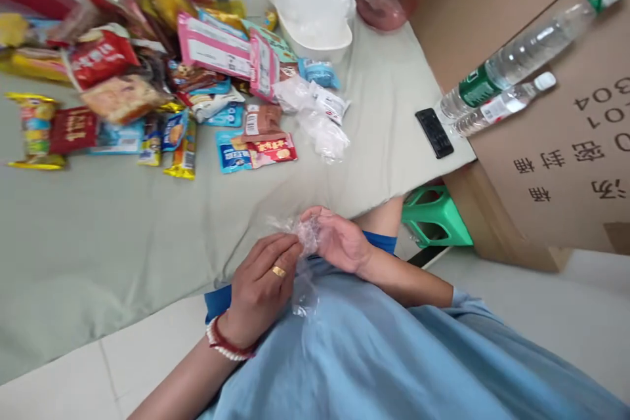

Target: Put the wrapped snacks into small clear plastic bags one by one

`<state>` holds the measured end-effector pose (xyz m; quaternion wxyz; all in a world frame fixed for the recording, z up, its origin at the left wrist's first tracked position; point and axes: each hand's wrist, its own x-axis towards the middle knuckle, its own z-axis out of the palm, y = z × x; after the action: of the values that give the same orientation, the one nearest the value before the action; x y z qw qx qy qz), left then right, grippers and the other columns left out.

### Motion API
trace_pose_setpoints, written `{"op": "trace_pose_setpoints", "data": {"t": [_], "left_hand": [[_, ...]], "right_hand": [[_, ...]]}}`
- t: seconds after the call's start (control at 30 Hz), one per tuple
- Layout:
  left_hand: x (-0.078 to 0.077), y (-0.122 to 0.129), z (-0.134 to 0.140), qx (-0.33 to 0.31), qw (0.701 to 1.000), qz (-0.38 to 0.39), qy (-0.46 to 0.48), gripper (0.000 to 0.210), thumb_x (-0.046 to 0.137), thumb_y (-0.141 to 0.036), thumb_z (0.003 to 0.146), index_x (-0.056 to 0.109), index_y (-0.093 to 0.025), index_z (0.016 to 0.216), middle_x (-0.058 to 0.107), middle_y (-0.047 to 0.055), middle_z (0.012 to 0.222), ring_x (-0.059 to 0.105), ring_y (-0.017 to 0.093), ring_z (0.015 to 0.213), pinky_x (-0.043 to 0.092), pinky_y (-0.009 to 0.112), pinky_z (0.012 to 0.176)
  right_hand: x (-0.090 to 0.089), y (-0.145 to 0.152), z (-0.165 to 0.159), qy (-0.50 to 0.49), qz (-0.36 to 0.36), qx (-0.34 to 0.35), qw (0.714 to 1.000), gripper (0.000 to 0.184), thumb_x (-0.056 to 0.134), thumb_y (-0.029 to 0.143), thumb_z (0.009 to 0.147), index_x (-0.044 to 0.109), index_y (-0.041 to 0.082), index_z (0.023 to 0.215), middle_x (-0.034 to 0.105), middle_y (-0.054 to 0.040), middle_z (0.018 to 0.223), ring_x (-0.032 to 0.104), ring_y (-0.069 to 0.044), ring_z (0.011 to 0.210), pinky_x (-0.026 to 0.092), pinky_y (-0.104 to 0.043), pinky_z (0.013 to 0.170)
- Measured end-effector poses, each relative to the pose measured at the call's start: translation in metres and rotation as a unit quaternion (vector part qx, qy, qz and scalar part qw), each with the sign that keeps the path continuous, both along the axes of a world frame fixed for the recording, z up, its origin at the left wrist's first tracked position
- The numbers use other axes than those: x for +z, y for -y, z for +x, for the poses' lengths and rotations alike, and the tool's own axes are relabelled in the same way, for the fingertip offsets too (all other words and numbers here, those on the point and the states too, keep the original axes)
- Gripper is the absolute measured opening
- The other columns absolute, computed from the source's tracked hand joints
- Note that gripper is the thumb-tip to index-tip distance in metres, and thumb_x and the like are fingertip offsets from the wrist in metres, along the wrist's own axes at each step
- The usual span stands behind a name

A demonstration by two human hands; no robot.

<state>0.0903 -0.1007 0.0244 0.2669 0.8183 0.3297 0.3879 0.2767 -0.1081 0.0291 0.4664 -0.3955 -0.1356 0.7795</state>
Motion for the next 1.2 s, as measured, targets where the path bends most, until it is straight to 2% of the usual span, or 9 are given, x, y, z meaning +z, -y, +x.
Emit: {"op": "trace_pose_setpoints", "data": {"t": [0.27, 0.43, 0.57, 0.67, 0.77, 0.9, 1.03, 1.1, 1.2], "left_hand": [[-0.008, 0.007, 0.071, -0.236, 0.966, 0.058, -0.088, 0.047, 0.051, -0.008, 0.094, 0.064, -0.019, 0.138, 0.066, 0.015, 0.145, 0.061, 0.030, 0.138, 0.051, 0.052, 0.115], [-0.003, 0.004, 0.071, -0.201, 0.959, -0.185, -0.080, 0.030, 0.058, -0.033, 0.100, 0.067, -0.019, 0.124, 0.075, 0.013, 0.117, 0.071, 0.027, 0.110, 0.059, 0.044, 0.095], [-0.007, 0.000, 0.089, -0.249, 0.845, -0.452, -0.143, 0.034, 0.063, -0.052, 0.090, 0.065, -0.018, 0.092, 0.066, 0.000, 0.072, 0.059, 0.017, 0.061, 0.044, 0.029, 0.058], [-0.011, 0.000, 0.109, -0.225, 0.817, -0.521, -0.106, 0.030, 0.057, -0.044, 0.085, 0.054, -0.020, 0.068, 0.054, -0.003, 0.061, 0.046, 0.013, 0.057, 0.033, 0.027, 0.057], [-0.014, 0.002, 0.119, -0.173, 0.787, -0.591, -0.044, 0.024, 0.059, -0.038, 0.077, 0.051, -0.020, 0.064, 0.049, -0.004, 0.058, 0.040, 0.012, 0.056, 0.030, 0.027, 0.056], [-0.016, 0.002, 0.120, -0.148, 0.700, -0.692, 0.091, 0.015, 0.068, -0.031, 0.069, 0.059, -0.020, 0.071, 0.057, -0.001, 0.069, 0.051, 0.014, 0.064, 0.042, 0.028, 0.062], [-0.011, 0.001, 0.111, -0.250, 0.590, -0.761, 0.102, 0.035, 0.079, -0.036, 0.074, 0.068, -0.019, 0.103, 0.072, 0.007, 0.098, 0.066, 0.017, 0.080, 0.053, 0.033, 0.079], [-0.006, -0.003, 0.099, -0.262, 0.625, -0.731, 0.084, 0.051, 0.081, -0.038, 0.080, 0.063, -0.023, 0.126, 0.071, 0.012, 0.121, 0.069, 0.021, 0.095, 0.055, 0.037, 0.088], [0.003, -0.009, 0.068, -0.203, 0.745, -0.632, 0.063, 0.043, 0.070, -0.045, 0.094, 0.063, -0.025, 0.130, 0.072, 0.011, 0.126, 0.068, 0.023, 0.109, 0.053, 0.038, 0.098]], "right_hand": [[-0.019, 0.035, 0.038, 0.043, -0.122, -0.246, 0.961, 0.039, 0.085, 0.049, 0.078, 0.058, 0.021, 0.081, 0.064, 0.0024, 0.070, 0.062, -0.013, 0.065, 0.054, -0.024, 0.064], [-0.024, 0.053, 0.093, 0.012, -0.171, -0.299, 0.939, 0.023, 0.077, 0.033, 0.087, 0.057, 0.022, 0.088, 0.031, 0.0143, 0.049, 0.014, -0.006, 0.038, 0.012, -0.017, 0.034], [-0.017, 0.043, 0.090, -0.030, -0.099, -0.250, 0.963, 0.030, 0.065, 0.049, 0.096, 0.056, 0.022, 0.087, 0.024, 0.0129, 0.053, 0.010, -0.007, 0.041, 0.014, -0.019, 0.034], [-0.014, 0.035, 0.070, 0.084, 0.006, -0.261, 0.962, 0.021, 0.071, 0.041, 0.093, 0.061, 0.026, 0.103, 0.039, 0.0089, 0.065, 0.038, -0.008, 0.050, 0.038, -0.018, 0.046], [-0.012, 0.042, 0.061, 0.324, 0.167, -0.192, 0.911, 0.023, 0.061, 0.047, 0.101, 0.067, 0.028, 0.112, 0.063, -0.0021, 0.101, 0.064, -0.016, 0.098, 0.056, -0.031, 0.089], [-0.019, 0.066, 0.067, 0.465, 0.342, -0.002, 0.817, 0.043, 0.055, 0.061, 0.101, 0.069, 0.024, 0.119, 0.064, -0.0124, 0.130, 0.059, -0.026, 0.129, 0.048, -0.044, 0.113], [-0.051, 0.086, 0.090, 0.515, 0.178, -0.073, 0.835, 0.041, 0.038, 0.054, 0.109, 0.063, 0.026, 0.124, 0.069, -0.0054, 0.099, 0.068, -0.018, 0.092, 0.056, -0.033, 0.087], [-0.072, 0.100, 0.115, 0.562, 0.063, -0.089, 0.820, 0.047, 0.032, 0.057, 0.109, 0.061, 0.024, 0.126, 0.066, -0.0021, 0.084, 0.065, -0.017, 0.075, 0.055, -0.031, 0.076], [-0.094, 0.133, 0.172, 0.701, -0.042, 0.071, 0.708, 0.050, 0.040, 0.058, 0.104, 0.064, 0.020, 0.125, 0.072, -0.0104, 0.097, 0.070, -0.026, 0.097, 0.055, -0.039, 0.093]]}}
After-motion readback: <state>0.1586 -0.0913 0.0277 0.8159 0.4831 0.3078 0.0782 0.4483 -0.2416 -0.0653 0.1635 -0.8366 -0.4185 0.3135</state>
